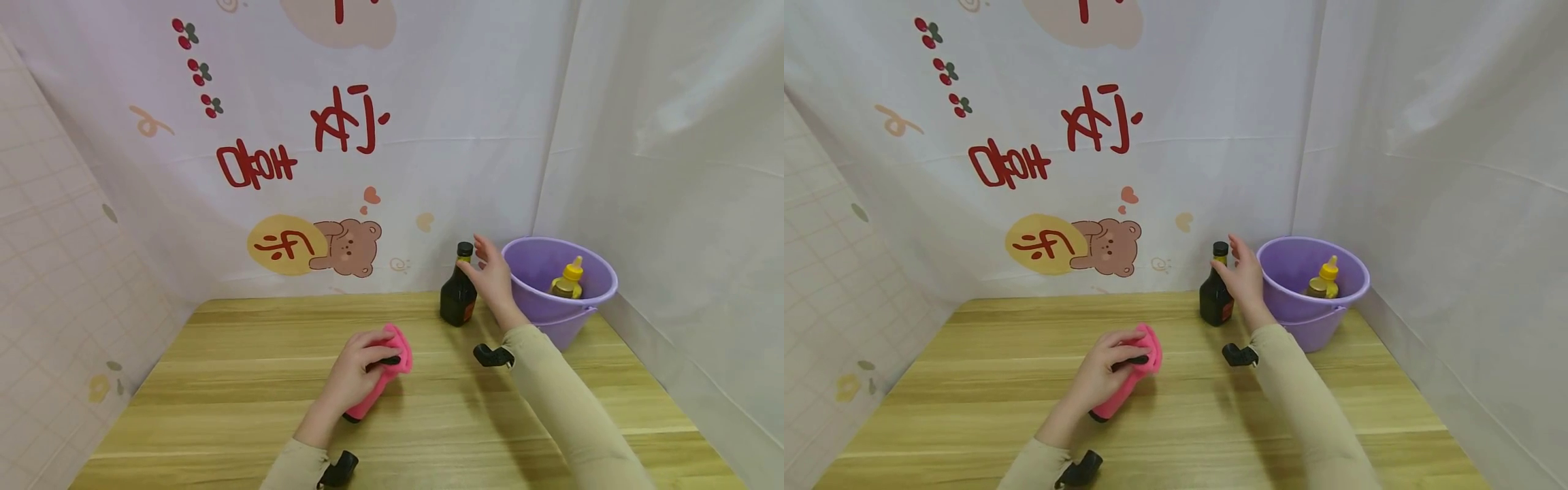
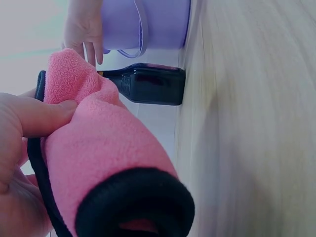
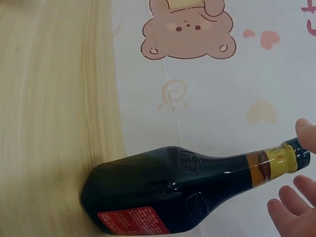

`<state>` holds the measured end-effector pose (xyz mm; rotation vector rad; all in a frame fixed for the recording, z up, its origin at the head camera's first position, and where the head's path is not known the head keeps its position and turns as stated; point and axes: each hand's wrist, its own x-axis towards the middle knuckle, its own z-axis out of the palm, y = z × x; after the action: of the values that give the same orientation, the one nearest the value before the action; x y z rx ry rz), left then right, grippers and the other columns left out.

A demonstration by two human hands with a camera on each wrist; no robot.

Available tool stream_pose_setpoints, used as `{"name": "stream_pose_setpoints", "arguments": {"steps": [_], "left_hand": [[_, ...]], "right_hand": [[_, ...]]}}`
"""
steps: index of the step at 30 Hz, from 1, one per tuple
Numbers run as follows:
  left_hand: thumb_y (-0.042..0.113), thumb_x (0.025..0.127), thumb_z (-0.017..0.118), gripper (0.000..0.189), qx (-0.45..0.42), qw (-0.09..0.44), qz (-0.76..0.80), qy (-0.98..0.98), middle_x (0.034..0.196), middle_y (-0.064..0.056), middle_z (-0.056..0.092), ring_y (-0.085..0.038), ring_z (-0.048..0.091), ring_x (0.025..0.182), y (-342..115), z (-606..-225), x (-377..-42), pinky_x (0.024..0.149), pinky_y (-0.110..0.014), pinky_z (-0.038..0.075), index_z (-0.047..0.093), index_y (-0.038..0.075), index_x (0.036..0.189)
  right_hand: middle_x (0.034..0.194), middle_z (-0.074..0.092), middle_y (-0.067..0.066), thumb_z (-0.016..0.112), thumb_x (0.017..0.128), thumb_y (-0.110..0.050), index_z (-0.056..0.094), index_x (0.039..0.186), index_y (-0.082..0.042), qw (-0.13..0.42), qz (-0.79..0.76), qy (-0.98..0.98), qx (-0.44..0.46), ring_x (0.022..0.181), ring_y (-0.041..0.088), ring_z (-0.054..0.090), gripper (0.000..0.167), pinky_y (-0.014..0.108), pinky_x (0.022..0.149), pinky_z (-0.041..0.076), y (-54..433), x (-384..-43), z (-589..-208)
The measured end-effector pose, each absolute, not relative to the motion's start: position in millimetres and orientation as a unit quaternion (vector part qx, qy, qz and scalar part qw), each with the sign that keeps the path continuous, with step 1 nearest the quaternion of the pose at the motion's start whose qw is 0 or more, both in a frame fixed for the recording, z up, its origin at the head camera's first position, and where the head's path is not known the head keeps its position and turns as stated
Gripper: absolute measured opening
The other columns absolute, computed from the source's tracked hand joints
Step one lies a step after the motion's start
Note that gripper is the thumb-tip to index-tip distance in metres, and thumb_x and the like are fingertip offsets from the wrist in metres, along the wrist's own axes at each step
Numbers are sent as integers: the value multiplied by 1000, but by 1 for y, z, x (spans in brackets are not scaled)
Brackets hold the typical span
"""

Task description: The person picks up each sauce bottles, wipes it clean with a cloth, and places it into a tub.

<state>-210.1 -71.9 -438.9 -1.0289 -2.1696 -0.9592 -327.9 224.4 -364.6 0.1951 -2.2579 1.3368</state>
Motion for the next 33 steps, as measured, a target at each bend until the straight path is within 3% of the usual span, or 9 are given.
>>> {"name": "stream_pose_setpoints", "arguments": {"steps": [17, 33], "left_hand": [[-7, 74, 82, 33, -373, 274, -365, -808, 122, -9, 66, -31, 58, 114, -79, -440, -213, 94, -45, 50, 80, 12, 101], [-6, 75, 82, 32, -367, 260, -369, -814, 122, -8, 66, -31, 57, 115, -79, -440, -213, 95, -46, 49, 80, 13, 101]], "right_hand": [[125, 62, 22, 75, 89, -13, 50, 145, -11, 259, 457, -851, 23, 112, 38, 63, 62, 47, 94, 51, 221, -345, -372], [108, 69, 20, 74, 89, -14, 57, 136, -8, 269, 458, -847, 0, 100, 34, 66, 51, 46, 88, 52, 217, -348, -375]]}}
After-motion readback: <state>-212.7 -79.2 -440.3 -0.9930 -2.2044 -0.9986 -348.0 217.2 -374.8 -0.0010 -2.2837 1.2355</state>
